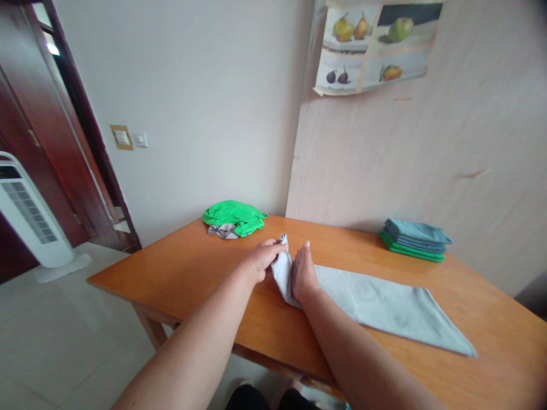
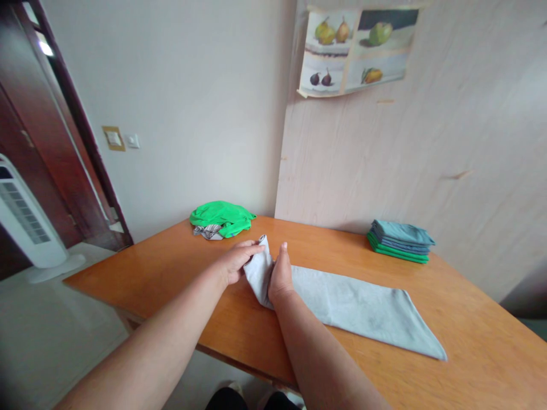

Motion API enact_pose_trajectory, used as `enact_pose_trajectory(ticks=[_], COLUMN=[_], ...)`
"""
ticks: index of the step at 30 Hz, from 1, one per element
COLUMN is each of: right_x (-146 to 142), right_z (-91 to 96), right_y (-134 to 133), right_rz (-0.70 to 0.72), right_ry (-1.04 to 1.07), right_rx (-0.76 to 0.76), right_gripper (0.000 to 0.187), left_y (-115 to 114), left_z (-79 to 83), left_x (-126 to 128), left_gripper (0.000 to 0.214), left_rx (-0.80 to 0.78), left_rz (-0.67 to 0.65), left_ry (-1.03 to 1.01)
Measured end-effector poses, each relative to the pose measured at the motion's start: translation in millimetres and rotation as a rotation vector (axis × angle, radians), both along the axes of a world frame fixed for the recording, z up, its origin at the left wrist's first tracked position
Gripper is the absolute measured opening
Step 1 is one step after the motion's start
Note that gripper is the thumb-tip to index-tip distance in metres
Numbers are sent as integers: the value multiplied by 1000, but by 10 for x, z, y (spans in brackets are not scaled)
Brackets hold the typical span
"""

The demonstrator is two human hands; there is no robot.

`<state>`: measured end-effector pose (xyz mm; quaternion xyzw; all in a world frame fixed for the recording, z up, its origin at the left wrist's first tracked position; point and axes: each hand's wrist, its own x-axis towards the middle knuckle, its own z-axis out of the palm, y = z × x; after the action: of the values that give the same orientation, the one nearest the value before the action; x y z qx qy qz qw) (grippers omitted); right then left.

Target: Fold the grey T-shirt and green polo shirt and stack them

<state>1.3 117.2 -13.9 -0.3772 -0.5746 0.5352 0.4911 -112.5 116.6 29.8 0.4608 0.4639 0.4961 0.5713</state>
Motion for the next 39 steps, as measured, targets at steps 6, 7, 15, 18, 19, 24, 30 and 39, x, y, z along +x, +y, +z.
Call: enact_pose_trajectory(ticks=[6,7,15,18,19,24,30,39], right_x=[304,402,1064,1182,1212,1332,1396,1405], right_z=[189,212,242,209,202,197,201,122], right_y=[88,113,114,49,28,-63,-123,-84], right_rz=[-180,-182,-225,-258,-268,-298,-353,-460], right_ry=[-70,-99,-92,-71,-63,-81,211,304], right_rx=[-140,-119,-26,-22,-23,-17,-100,-82], right_gripper=[103,102,95,93,92,89,85,63], left_y=[2,0,49,48,36,-93,-201,-219], left_z=[119,135,75,-5,-31,-148,-187,-145], left_x=[243,284,707,866,911,1065,1149,1142], left_gripper=[29,27,20,20,20,20,24,27], left_rx=[73,90,192,224,234,250,279,317], left_rz=[10,14,61,58,59,46,20,-51], left_ry=[205,245,611,757,805,1017,1185,1318])
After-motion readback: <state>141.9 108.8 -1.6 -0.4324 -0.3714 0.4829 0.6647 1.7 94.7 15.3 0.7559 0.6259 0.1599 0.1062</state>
